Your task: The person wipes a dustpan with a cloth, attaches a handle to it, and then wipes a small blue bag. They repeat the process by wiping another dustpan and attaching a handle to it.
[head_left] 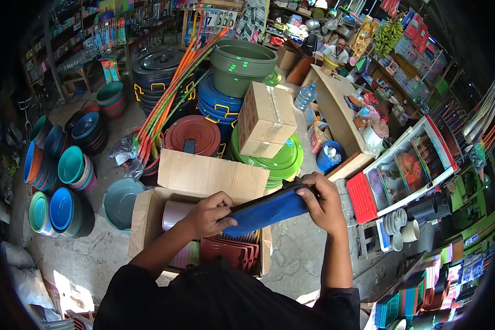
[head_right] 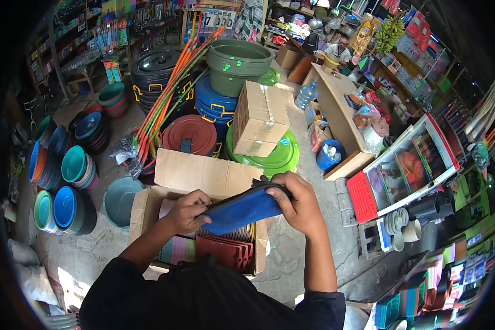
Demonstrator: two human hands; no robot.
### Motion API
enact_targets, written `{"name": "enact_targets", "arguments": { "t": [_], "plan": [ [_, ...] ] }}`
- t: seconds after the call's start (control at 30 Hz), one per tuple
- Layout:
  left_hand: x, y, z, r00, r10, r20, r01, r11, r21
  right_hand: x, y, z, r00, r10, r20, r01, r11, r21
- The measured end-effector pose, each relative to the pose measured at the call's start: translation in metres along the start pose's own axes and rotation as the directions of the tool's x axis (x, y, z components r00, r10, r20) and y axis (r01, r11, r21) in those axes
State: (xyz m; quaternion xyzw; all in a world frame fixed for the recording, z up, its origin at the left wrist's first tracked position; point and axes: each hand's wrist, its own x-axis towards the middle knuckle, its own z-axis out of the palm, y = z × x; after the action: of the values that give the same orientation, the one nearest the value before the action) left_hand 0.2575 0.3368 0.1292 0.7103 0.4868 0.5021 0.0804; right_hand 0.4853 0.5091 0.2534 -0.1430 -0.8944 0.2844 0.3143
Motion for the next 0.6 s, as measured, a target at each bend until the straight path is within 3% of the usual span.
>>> {"name": "enact_targets", "arguments": {
  "t": [0.13,0.33,0.4,0.47,0.53,0.57,0.6],
  "plan": [
    [0.014,0.013,-0.007,0.997,0.080,0.021,-0.081,0.996,0.046,-0.005,0.009,-0.001,0.996,0.006,-0.085,-0.006,1.000,0.010],
    [0.028,0.020,-0.014,0.989,-0.064,0.133,0.062,0.998,0.020,0.000,0.015,-0.008,0.993,-0.029,-0.112,0.023,0.998,-0.059],
    [0.035,0.014,-0.017,0.964,-0.217,0.151,0.228,0.972,-0.060,0.008,0.017,-0.011,0.993,-0.020,-0.118,0.013,0.998,-0.058],
    [0.043,0.003,-0.024,0.947,-0.229,0.226,0.247,0.968,-0.053,0.020,0.020,-0.015,0.996,0.008,-0.090,-0.019,0.992,-0.124],
    [0.048,-0.009,-0.027,0.834,-0.399,0.381,0.534,0.756,-0.378,0.031,0.034,-0.014,0.995,0.056,-0.084,-0.066,0.991,-0.119],
    [0.046,-0.017,-0.029,0.776,-0.453,0.439,0.626,0.636,-0.450,0.037,0.043,-0.013,0.995,0.078,-0.062,-0.084,0.991,-0.107],
    [0.047,-0.016,-0.031,0.778,-0.451,0.439,0.624,0.642,-0.446,0.042,0.052,-0.011,0.994,0.097,-0.041,-0.101,0.990,-0.095]
  ]
}}
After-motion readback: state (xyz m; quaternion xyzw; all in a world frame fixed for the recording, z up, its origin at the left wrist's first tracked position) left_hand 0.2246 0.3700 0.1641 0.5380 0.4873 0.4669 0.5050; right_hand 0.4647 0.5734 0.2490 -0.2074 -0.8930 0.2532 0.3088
